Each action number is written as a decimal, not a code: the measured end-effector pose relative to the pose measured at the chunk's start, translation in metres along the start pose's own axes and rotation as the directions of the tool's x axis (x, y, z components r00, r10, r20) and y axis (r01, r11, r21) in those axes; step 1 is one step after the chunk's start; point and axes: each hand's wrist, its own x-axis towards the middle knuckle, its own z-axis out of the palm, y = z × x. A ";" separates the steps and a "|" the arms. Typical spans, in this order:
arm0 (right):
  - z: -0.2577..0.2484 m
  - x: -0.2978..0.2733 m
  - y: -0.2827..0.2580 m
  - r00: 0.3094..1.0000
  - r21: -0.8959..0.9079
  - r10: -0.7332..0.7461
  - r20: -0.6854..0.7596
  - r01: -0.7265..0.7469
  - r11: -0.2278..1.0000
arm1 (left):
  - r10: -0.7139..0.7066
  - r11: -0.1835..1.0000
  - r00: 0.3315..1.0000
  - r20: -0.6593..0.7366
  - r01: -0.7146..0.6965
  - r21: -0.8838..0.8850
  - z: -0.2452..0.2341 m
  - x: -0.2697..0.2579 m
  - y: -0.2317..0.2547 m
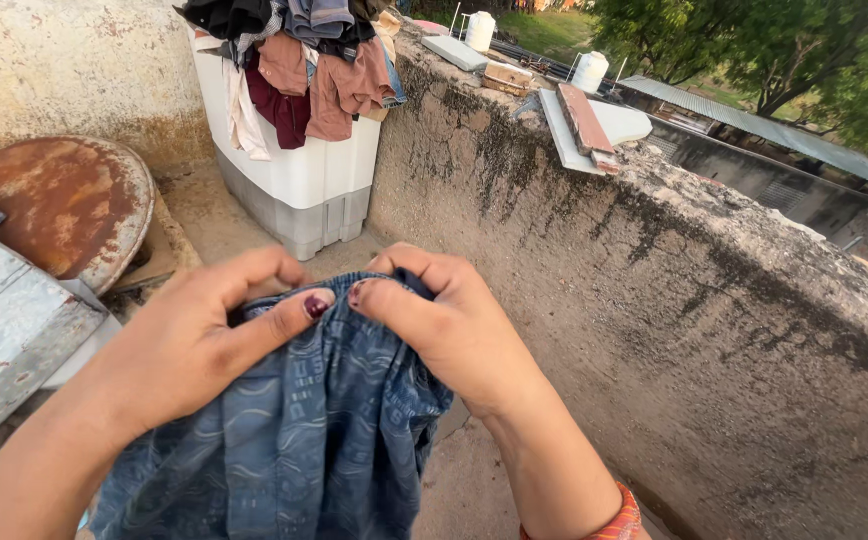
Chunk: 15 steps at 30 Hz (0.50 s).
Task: The person picks up several clothing items from the roof, including a black t-shirt, a blue patterned shirt, and a green tank top, and folds them one by one, placing each onto a stack of laundry.
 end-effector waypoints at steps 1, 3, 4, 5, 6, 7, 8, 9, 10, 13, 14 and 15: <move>-0.001 0.009 0.001 0.999 0.087 -0.026 -0.043 0.029 0.996 | 0.007 1.000 1.000 -0.003 -0.007 -0.001 -0.002 0.005 -0.008; 0.000 0.024 0.001 0.995 0.170 -0.047 -0.085 0.061 0.984 | -0.228 0.969 0.973 0.028 0.224 0.107 -0.007 0.012 -0.028; 0.002 0.030 0.000 0.997 0.274 -0.026 -0.070 0.044 0.961 | -0.229 0.969 0.973 0.027 0.225 0.105 -0.011 0.013 -0.038; 0.006 0.036 -0.001 0.999 0.376 -0.004 -0.053 0.024 0.926 | -0.234 0.971 0.971 0.053 0.231 0.060 -0.015 0.013 -0.048; 0.010 0.041 -0.003 0.999 0.376 -0.002 -0.051 0.021 0.927 | -0.237 0.971 0.968 0.080 0.237 0.015 -0.020 0.014 -0.057; 0.015 0.046 -0.005 0.999 0.472 0.017 -0.036 0.002 0.882 | -0.238 0.971 0.968 0.074 0.237 0.016 -0.025 0.016 -0.066; 0.020 0.052 -0.007 0.999 0.563 0.036 -0.019 -0.019 0.827 | -0.139 0.990 0.989 0.055 0.138 0.030 -0.030 0.018 -0.072; 0.025 0.060 -0.007 0.999 0.564 0.032 -0.017 -0.017 0.826 | -0.038 0.998 0.999 0.039 0.036 0.047 -0.036 0.021 -0.077; 0.031 0.068 -0.007 0.999 0.605 0.028 -0.043 0.004 0.796 | -0.037 0.998 0.999 0.036 0.036 0.051 -0.042 0.024 -0.079; 0.040 0.092 -0.001 0.995 0.628 -0.044 -0.085 0.088 0.774 | -0.224 0.965 0.975 -0.003 0.222 0.139 -0.058 0.033 -0.078; 0.041 0.099 0.002 0.988 0.610 -0.118 -0.098 0.153 0.778 | -0.285 0.940 0.959 -0.007 0.281 0.194 -0.064 0.036 -0.077; 0.043 0.104 0.007 0.989 0.618 -0.117 -0.096 0.151 0.772 | -0.346 0.906 0.938 -0.015 0.338 0.254 -0.071 0.038 -0.077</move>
